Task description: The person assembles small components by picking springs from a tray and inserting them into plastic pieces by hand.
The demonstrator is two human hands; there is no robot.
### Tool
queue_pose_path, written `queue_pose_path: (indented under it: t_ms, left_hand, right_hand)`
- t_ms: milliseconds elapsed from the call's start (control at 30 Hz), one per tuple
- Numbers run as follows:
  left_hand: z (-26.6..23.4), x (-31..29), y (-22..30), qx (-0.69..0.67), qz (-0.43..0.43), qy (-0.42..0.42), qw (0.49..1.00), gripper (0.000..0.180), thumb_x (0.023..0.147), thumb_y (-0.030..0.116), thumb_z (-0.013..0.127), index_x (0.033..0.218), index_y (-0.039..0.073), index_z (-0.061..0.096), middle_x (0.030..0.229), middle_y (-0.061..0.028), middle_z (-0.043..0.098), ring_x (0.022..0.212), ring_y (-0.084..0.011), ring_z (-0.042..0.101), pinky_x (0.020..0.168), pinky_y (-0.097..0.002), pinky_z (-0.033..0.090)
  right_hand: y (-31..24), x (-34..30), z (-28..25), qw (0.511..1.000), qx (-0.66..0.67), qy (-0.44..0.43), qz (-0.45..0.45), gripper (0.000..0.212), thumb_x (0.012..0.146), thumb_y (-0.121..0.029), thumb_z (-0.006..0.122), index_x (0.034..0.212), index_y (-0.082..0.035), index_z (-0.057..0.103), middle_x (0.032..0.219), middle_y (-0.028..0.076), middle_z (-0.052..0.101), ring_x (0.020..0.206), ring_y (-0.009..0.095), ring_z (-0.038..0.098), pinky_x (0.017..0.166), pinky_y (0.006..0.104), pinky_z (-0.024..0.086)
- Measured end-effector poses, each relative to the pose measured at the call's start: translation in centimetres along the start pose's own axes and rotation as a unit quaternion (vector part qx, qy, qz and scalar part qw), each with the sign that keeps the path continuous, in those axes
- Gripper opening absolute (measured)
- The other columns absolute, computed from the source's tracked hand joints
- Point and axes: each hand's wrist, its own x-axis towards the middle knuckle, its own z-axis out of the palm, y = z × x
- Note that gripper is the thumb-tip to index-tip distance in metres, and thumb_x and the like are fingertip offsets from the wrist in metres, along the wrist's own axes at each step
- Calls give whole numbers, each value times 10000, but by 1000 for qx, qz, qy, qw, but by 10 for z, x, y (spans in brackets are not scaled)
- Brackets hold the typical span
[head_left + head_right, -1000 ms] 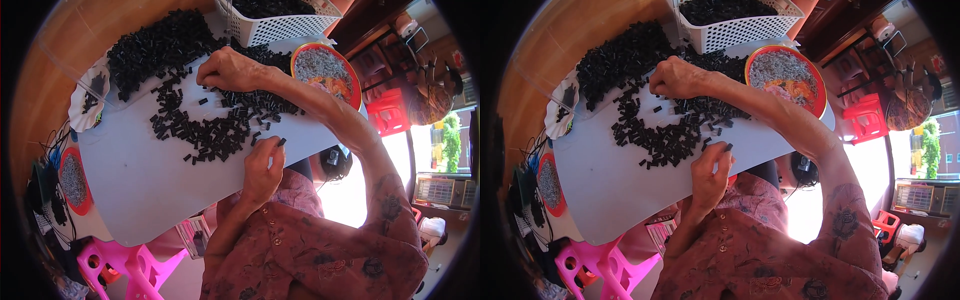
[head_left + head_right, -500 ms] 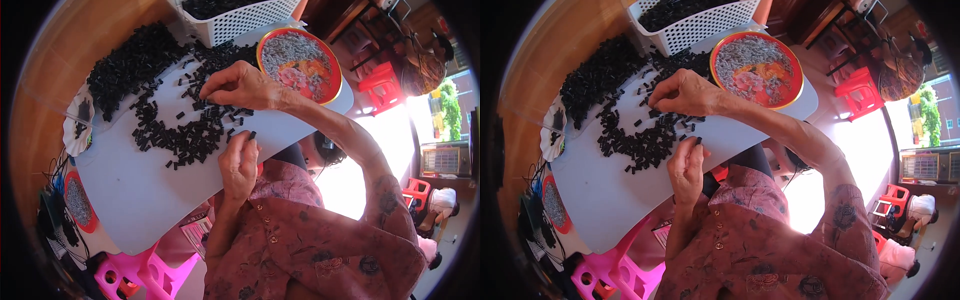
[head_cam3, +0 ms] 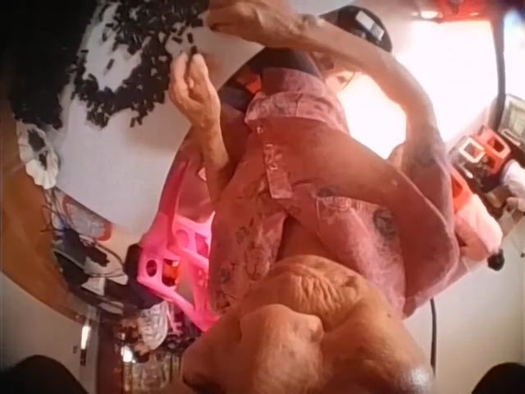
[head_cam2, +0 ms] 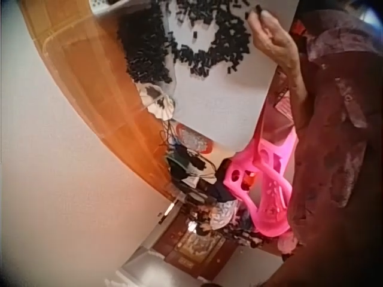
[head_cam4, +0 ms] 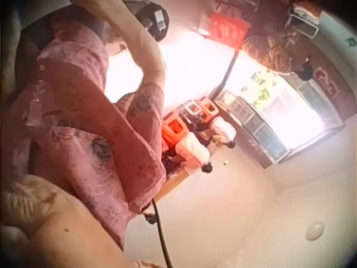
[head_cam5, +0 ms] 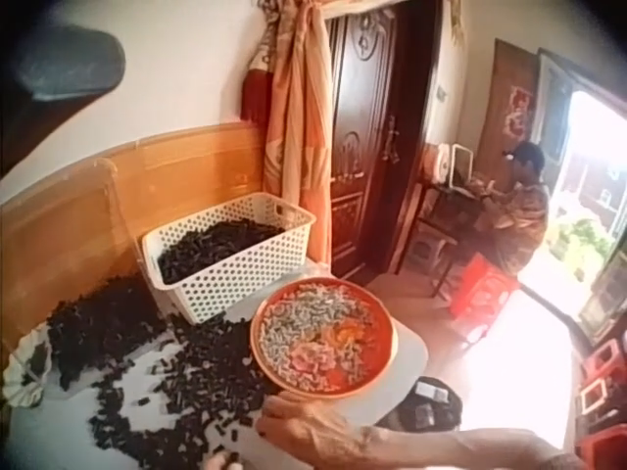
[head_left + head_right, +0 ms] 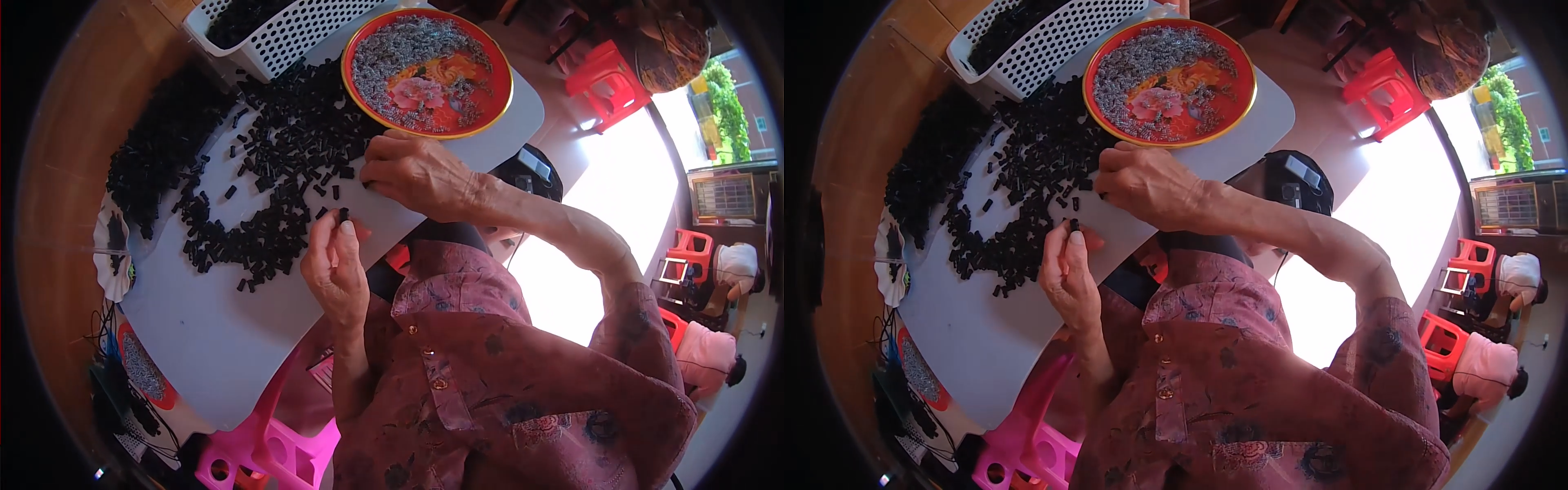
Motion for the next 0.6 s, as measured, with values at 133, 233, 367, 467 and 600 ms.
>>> queue_pose_path:
  t_ms: [133, 233, 367, 467, 600]
  left_hand:
    - [3, 2, 3, 11, 2, 5, 1000, 177, 931, 112, 530, 1024, -32, 574, 741, -81, 631, 666, -132, 588, 612, -259, 458]
    - [3, 1, 4, 0, -6, 6, 1000, 172, 929, 110, 528, 1018, -30, 574, 735, -81, 635, 665, -136, 594, 614, -259, 456]
    - [3, 1, 3, -24, -10, 0, 1000, 170, 928, 100, 523, 1024, -31, 571, 748, -84, 639, 669, -137, 599, 625, -261, 459]
    - [3, 0, 1, -24, -6, 9, 1000, 167, 928, 96, 521, 1023, -32, 573, 749, -84, 637, 670, -136, 599, 626, -261, 460]
    - [4, 2, 3, -27, -8, 9, 1000, 165, 927, 95, 522, 1019, -32, 575, 745, -84, 635, 666, -134, 594, 626, -257, 458]
  right_hand:
    - [-3, 6, -2, 993, -57, -86, -50, 157, 724, -32, 603, 874, 3, 575, 834, 114, 522, 837, 272, 552, 733, 374, 484]
    - [-13, 14, -4, 985, -103, -123, -69, 165, 723, -29, 581, 885, 3, 567, 830, 115, 527, 836, 276, 561, 761, 381, 484]
    - [-16, 16, -2, 977, -138, -152, -55, 127, 735, -53, 582, 850, 0, 574, 821, 123, 528, 835, 279, 574, 757, 376, 487]
    - [-15, 19, 0, 975, -146, -157, -60, 110, 738, -58, 584, 830, 2, 578, 817, 126, 527, 833, 286, 580, 743, 373, 491]
    - [-12, 20, 2, 978, -132, -143, -74, 128, 737, -46, 584, 852, 9, 586, 811, 123, 527, 788, 288, 590, 685, 381, 500]
